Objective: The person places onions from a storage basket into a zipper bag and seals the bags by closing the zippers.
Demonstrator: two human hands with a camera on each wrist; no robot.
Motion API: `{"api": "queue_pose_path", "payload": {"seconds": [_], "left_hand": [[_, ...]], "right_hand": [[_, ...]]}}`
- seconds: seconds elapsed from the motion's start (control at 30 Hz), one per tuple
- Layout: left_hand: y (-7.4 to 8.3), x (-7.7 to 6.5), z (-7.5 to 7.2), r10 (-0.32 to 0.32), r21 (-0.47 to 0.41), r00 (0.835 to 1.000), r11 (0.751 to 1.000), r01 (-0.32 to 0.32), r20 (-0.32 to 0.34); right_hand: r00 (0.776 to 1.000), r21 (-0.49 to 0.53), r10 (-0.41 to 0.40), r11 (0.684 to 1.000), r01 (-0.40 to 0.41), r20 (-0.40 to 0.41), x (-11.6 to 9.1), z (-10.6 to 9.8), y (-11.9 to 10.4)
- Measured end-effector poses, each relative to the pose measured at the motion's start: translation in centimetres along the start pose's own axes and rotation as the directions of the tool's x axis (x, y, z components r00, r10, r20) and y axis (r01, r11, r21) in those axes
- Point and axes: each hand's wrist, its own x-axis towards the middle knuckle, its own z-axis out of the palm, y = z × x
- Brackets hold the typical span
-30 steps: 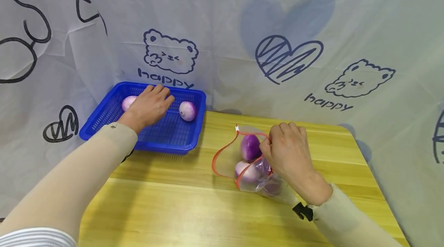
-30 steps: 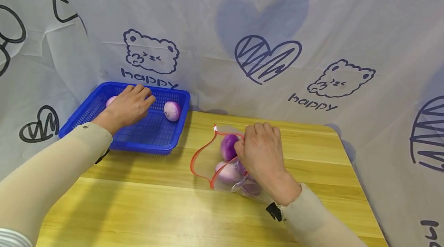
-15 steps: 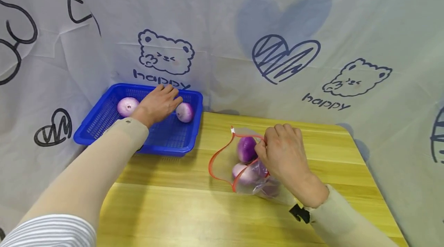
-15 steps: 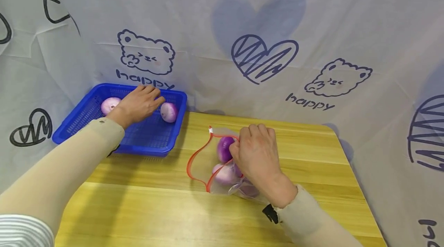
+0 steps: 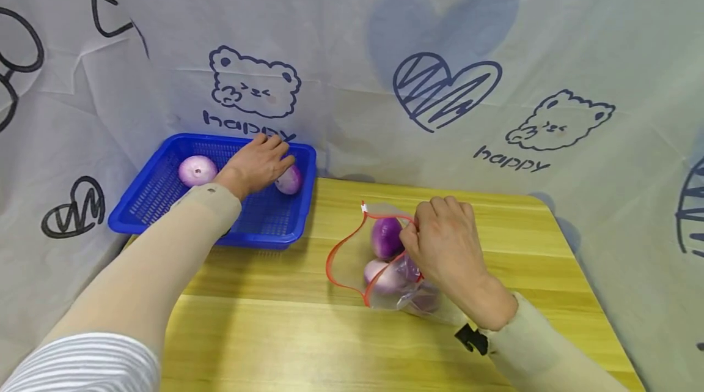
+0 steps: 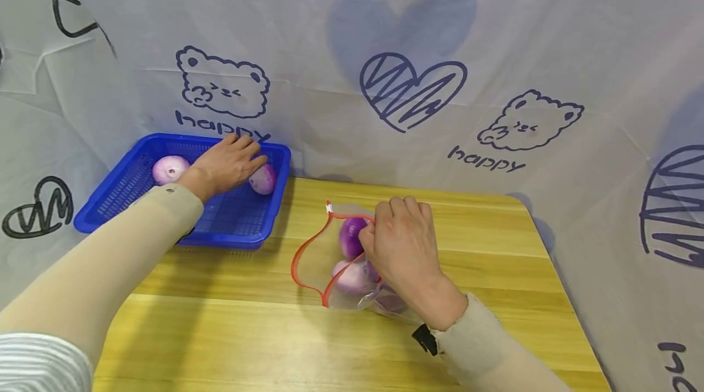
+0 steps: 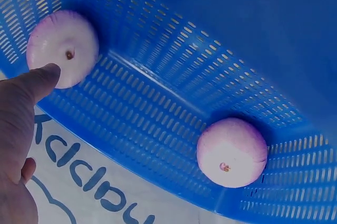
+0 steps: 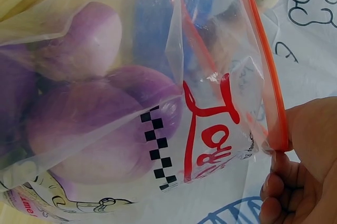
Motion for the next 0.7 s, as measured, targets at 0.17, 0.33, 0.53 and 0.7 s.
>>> {"api": "queue_pose_path", "payload": {"seconds": [0.17,0.33,0.53,0.7], "left_hand": [[-0.5,-0.2,-0.7,0.003,0.027,0.998,1.000,-0.005,0.066],[-1.1,0.6,-1.0,0.035,0.037,0.997,0.999,-0.037,0.068],[-0.5,1.9,-0.5,0.097,0.048,0.993,0.994,-0.100,0.062],[0.0,2.8,0.2,0.114,0.070,0.989,0.990,-0.120,0.094]], "right_hand": [[1.000,0.004,-0.004,1.000,0.004,-0.003,-0.2,0.0,0.1],[1.000,-0.003,0.003,1.000,-0.003,-0.001,-0.2,-0.1,0.3],[1.000,-0.013,-0.004,1.000,0.004,0.003,-0.3,-0.3,0.5],[1.000,-0.018,0.019,1.000,-0.019,0.004,-0.3,-0.6,0.7]]}}
